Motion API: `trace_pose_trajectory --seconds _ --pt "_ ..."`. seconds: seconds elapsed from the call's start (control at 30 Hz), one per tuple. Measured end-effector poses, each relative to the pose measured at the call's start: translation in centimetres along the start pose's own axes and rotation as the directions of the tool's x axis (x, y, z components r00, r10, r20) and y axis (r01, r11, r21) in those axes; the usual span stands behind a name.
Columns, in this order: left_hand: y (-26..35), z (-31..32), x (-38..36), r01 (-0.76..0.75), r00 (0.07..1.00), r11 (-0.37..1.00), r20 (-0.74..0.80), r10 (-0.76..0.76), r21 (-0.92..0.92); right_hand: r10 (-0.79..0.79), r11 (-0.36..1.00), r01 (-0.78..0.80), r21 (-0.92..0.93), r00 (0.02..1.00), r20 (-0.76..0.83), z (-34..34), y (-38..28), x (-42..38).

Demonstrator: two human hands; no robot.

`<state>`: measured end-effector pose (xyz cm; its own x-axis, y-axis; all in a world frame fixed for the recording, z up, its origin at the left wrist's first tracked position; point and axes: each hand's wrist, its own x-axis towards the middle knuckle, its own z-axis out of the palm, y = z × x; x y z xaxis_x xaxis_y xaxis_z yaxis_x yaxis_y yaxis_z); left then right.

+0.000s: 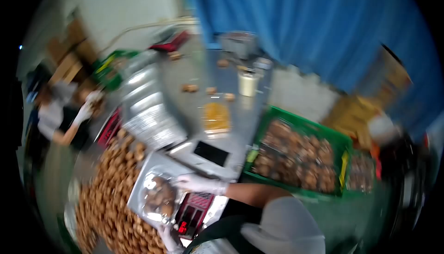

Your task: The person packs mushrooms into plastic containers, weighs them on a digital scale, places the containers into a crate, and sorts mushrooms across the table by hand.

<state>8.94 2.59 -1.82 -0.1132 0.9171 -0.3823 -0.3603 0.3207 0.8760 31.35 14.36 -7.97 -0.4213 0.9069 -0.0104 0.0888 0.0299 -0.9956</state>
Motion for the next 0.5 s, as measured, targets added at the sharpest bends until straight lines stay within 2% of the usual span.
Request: trace_pose_trajectory --seconds 0.03,0.07,0.1,0.17,0.2,0.23,0.27,0.3,0.37,0.4,0.43,0.5 --pt "0.8 1.1 0.1 -0.022 0.999 0.993 0.038 0.017 0.12 -0.078 0.997 0.076 -0.033 0.995 -0.069 -0.6 -2.8 -1.4" --pt "1.4 2.3 -0.1 -0.052 0.996 0.971 0.083 0.034 0.233 -0.253 0.959 0.222 -0.175 0.951 -0.18 -0.8 -2.8 -1.9" --pt "1.9 3.6 -0.2 -0.092 0.989 0.937 0.142 0.046 0.337 -0.082 0.98 0.042 -0.194 0.976 -0.201 -1.5 -2.5 -2.7" --pt "2.0 5.8 -0.8 -0.216 0.95 0.824 0.308 0.054 0.524 -0.057 0.991 0.099 0.093 0.923 -0.38 -3.8 -4.0 -5.9" --pt "1.7 7.0 -0.8 -0.313 0.909 0.743 0.413 0.054 0.592 -0.094 0.986 0.143 0.087 0.903 -0.419 -6.0 -4.8 -8.0" --pt "1.4 7.8 -0.8 -0.383 0.867 0.68 0.498 0.029 0.626 -0.346 0.938 0.264 -0.224 0.751 -0.563 -7.6 -3.9 -9.3" --pt "1.1 8.8 -0.7 -0.409 0.832 0.65 0.555 -0.023 0.64 0.112 0.987 -0.027 0.158 0.821 -0.56 -9.6 -6.7 -12.7" --pt "0.8 9.3 0.0 0.094 0.801 0.793 0.427 -0.42 0.602 0.068 0.991 0.023 0.128 0.749 -0.659 -11.3 -8.0 -15.3" --pt "-2.2 9.2 1.6 -0.148 0.828 0.834 0.527 -0.189 0.531 0.067 0.989 -0.143 -0.025 0.6 -0.798 -14.4 -9.0 -20.9" --pt "-0.5 10.9 1.0 -0.131 0.811 0.806 0.53 -0.248 0.577 -0.04 0.988 -0.103 -0.111 0.53 -0.847 -15.8 -8.0 -23.6" --pt "0.0 11.9 0.7 -0.352 0.771 0.755 0.629 -0.102 0.553 0.0 0.962 -0.243 -0.125 0.459 -0.889 -17.0 -8.7 -26.4" --pt "1.2 13.1 0.3 -0.157 0.793 0.782 0.549 -0.264 0.603 -0.183 0.883 -0.354 -0.307 0.341 -0.922 -19.9 -4.9 -31.7"
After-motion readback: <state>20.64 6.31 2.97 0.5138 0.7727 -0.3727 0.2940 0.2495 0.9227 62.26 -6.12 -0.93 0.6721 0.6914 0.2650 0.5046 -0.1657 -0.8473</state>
